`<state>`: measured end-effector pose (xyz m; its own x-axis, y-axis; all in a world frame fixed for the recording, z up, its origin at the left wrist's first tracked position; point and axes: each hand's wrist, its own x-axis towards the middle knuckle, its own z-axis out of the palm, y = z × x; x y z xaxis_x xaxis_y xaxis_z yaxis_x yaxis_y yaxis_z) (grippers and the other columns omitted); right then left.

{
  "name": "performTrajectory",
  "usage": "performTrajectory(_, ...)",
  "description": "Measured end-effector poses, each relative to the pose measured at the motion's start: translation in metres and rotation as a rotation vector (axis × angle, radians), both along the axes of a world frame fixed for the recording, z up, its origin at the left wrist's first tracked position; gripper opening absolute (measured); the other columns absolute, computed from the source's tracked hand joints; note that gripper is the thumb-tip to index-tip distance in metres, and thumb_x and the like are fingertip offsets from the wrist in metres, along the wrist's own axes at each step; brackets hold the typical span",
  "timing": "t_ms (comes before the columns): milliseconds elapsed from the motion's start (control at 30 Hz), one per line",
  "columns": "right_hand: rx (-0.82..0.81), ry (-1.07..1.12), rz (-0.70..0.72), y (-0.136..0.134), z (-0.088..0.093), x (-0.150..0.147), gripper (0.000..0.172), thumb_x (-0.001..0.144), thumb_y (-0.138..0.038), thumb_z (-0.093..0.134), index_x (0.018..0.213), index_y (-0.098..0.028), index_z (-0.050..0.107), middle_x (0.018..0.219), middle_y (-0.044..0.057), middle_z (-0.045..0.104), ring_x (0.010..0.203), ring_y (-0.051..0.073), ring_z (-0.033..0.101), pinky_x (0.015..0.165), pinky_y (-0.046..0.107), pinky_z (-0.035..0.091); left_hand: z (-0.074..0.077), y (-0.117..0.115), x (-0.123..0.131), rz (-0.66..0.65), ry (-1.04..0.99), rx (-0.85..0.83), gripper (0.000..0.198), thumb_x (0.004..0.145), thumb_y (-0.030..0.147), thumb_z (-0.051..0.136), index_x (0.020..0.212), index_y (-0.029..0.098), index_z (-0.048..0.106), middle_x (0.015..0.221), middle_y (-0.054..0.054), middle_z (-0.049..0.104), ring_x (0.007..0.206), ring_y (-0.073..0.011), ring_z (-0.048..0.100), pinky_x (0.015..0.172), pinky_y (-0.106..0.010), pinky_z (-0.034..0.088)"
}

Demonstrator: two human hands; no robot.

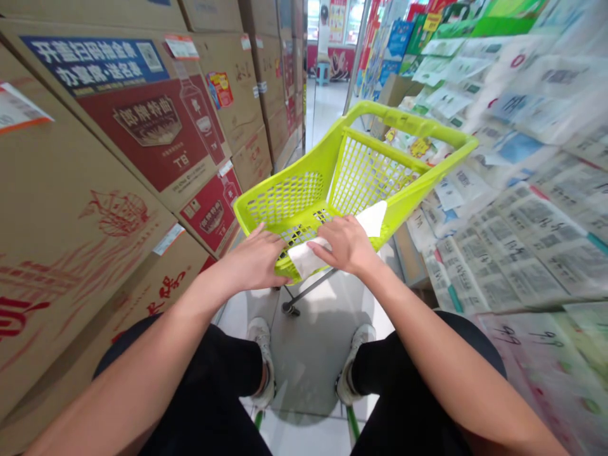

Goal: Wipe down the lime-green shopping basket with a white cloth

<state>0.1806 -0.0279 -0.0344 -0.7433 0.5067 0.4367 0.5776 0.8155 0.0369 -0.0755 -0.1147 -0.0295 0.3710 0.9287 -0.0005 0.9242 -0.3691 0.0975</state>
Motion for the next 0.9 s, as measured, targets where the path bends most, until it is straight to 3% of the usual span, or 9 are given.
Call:
performTrajectory(100,0.015,0.062,-0.148,0.024,0.003,0.024,0.051,0.110,-0.053,0.042,0.077,-0.021,0.065,0.079,0.009,0.070,0.082,0.026,0.053,0.083,0.043,0.031,-0.001,0.010,-0.030,0.064,0.024,0.087,0.037,0.068,0.049,0.093,0.093,0.027,0.078,0.111,-0.009,0.076,0.125,-0.0394,0.061,0.127,-0.065,0.025)
performTrajectory(167,0.026,0.088,-0.191,0.028,0.003,0.030,0.048,0.109,-0.049,0.043,0.076,-0.022,0.065,0.079,0.009,0.070,0.085,0.027,0.053,0.086,0.044,0.031,-0.005,0.019,-0.042,0.006,0.003,0.063,0.031,0.072,0.050,0.091,0.088,0.026,0.079,0.100,-0.009,0.075,0.115,-0.0360,0.063,0.118,-0.057,0.037)
performTrajectory(267,0.025,0.092,-0.117,0.002,-0.005,0.011,0.041,0.109,-0.046,0.046,0.084,-0.023,0.068,0.088,0.008,0.073,0.092,0.027,0.055,0.092,0.046,0.033,-0.010,0.028,-0.042,-0.092,-0.023,0.033,0.031,0.076,0.051,0.088,0.085,0.023,0.079,0.094,-0.010,0.073,0.103,-0.0312,0.063,0.103,-0.046,0.044)
performTrajectory(367,0.017,0.051,0.023,-0.038,-0.017,-0.023,0.039,0.109,-0.051,0.047,0.095,-0.023,0.071,0.097,0.008,0.074,0.099,0.028,0.056,0.092,0.046,0.033,-0.015,0.030,-0.033,-0.112,-0.022,0.066,0.026,0.082,0.047,0.083,0.085,0.021,0.079,0.095,-0.011,0.072,0.101,-0.0305,0.063,0.098,-0.044,0.042)
performTrajectory(433,0.000,0.015,0.083,-0.047,-0.021,-0.033,0.043,0.109,-0.057,0.048,0.096,-0.023,0.071,0.098,0.009,0.075,0.099,0.028,0.056,0.089,0.045,0.033,-0.015,0.031,-0.030,-0.116,-0.017,0.057,0.023,0.084,0.043,0.081,0.088,0.021,0.080,0.095,-0.011,0.072,0.100,-0.0302,0.063,0.097,-0.043,0.042)
performTrajectory(533,-0.045,0.022,0.049,-0.021,-0.017,-0.012,0.045,0.107,-0.057,0.049,0.086,-0.023,0.069,0.089,0.009,0.072,0.092,0.028,0.054,0.086,0.045,0.034,-0.013,0.035,-0.031,-0.126,-0.053,-0.009,0.021,0.082,0.041,0.082,0.090,0.022,0.081,0.098,-0.009,0.074,0.103,-0.0299,0.064,0.100,-0.043,0.041)
performTrajectory(700,0.016,0.147,-0.203,0.036,-0.007,0.041,0.039,0.106,-0.041,0.044,0.078,-0.023,0.064,0.082,0.009,0.067,0.090,0.028,0.051,0.089,0.046,0.034,-0.009,0.039,-0.027,-0.112,-0.096,-0.027,0.025,0.078,0.045,0.086,0.088,0.023,0.082,0.098,-0.008,0.074,0.101,-0.0295,0.065,0.099,-0.043,0.041)
performTrajectory(767,0.022,0.161,-0.179,0.027,-0.010,0.035,0.034,0.104,-0.038,0.045,0.081,-0.023,0.065,0.086,0.008,0.068,0.093,0.028,0.052,0.094,0.047,0.034,-0.009,0.038,-0.022,-0.104,-0.103,-0.002,0.032,0.077,0.052,0.085,0.087,0.022,0.082,0.094,-0.009,0.073,0.098,-0.0301,0.065,0.099,-0.045,0.042)
performTrajectory(900,-0.001,0.114,0.027,-0.021,-0.025,-0.004,0.030,0.106,-0.042,0.047,0.097,-0.022,0.068,0.101,0.009,0.070,0.101,0.029,0.053,0.098,0.048,0.033,-0.011,0.037,-0.017,-0.092,-0.111,0.028,0.041,0.075,0.061,0.084,0.087,0.022,0.081,0.095,-0.010,0.073,0.101,-0.0329,0.064,0.102,-0.048,0.043)
